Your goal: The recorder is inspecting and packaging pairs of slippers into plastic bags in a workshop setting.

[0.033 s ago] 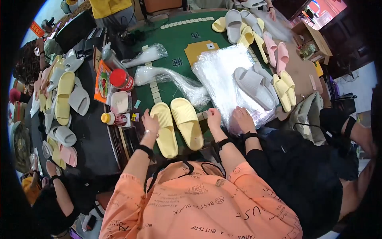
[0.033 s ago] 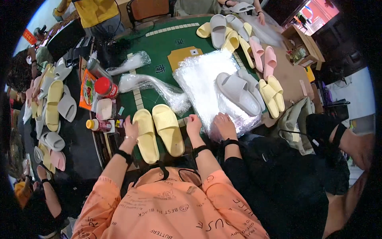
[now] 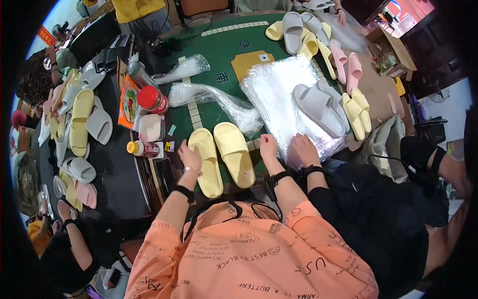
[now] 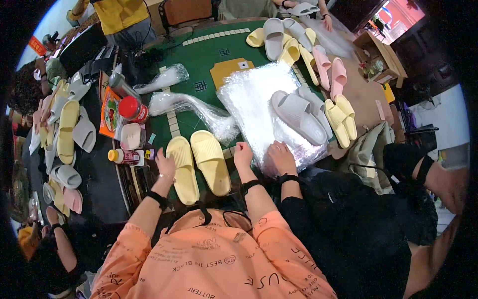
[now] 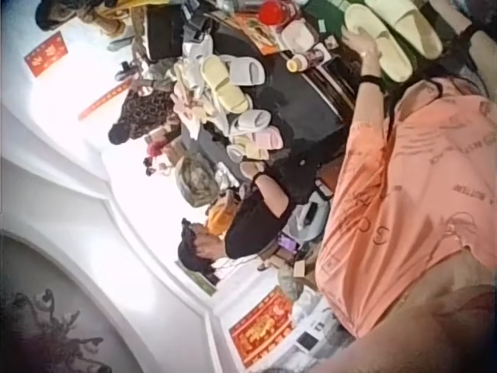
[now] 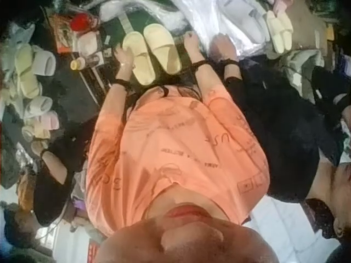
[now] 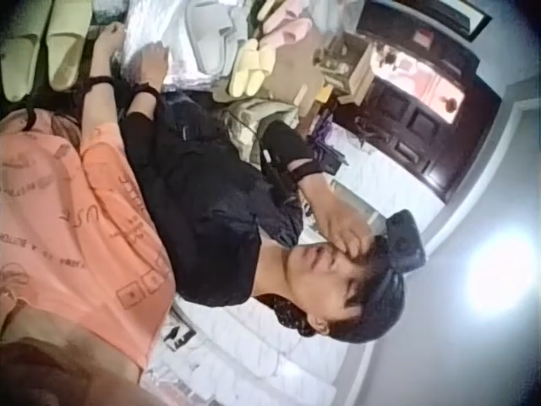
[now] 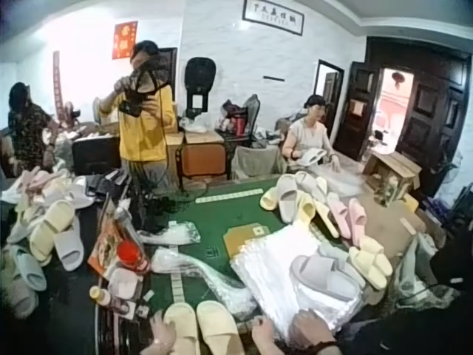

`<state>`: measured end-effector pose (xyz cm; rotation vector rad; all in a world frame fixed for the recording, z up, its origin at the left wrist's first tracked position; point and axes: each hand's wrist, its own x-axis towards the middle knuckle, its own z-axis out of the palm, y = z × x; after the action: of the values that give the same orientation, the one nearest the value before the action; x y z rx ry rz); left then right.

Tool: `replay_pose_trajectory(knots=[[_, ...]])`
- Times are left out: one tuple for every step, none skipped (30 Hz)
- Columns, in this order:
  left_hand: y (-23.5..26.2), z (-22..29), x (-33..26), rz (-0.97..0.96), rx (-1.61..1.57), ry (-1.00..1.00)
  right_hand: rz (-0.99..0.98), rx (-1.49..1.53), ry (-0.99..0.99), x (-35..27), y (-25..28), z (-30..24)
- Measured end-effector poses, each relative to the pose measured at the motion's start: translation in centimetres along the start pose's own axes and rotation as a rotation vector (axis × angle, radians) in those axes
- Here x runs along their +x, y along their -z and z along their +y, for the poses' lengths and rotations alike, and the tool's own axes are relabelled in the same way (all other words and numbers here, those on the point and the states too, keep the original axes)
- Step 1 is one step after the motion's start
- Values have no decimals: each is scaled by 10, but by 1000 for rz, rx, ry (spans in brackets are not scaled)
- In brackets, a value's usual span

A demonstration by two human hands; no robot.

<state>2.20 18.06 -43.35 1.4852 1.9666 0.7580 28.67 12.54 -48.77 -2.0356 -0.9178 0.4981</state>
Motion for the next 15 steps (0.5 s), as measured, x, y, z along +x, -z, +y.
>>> replay_pose_trajectory(knots=[[-4,5,-17,-4,43,81,21,14,-34,8,-2,3],[-6,11,-31,-8,86,162,23,12,-40,15,-4,6],[-5,4,-41,2,93,170,-50,44,-100,18,-9,0],[-3,-8,-48,0,124,156,-138,77,-152,16,-16,-19],[-1,-18,-52,-2,155,143,-237,174,-242,11,-21,-36],[-3,-11,-55,-9,151,143,-232,167,-243,15,-19,-34],[0,-3,-58,-92,91,186,-229,139,-214,18,-21,-27],[3,6,-61,-176,31,229,-226,110,-185,21,-22,-19],[6,9,-63,-172,31,234,-232,110,-183,22,-26,-17],[8,13,-65,-139,184,153,-232,73,-180,23,-28,-14],[8,17,-67,-108,335,70,-229,35,-177,25,-29,-10],[14,32,-69,-112,337,72,-230,34,-181,23,-29,-10],[22,54,-71,-194,300,-95,-193,131,-219,20,-27,-12],[24,70,-72,-271,261,-260,-157,230,-253,16,-24,-17],[17,75,-69,-533,49,-180,-160,231,-250,13,-21,-21]])
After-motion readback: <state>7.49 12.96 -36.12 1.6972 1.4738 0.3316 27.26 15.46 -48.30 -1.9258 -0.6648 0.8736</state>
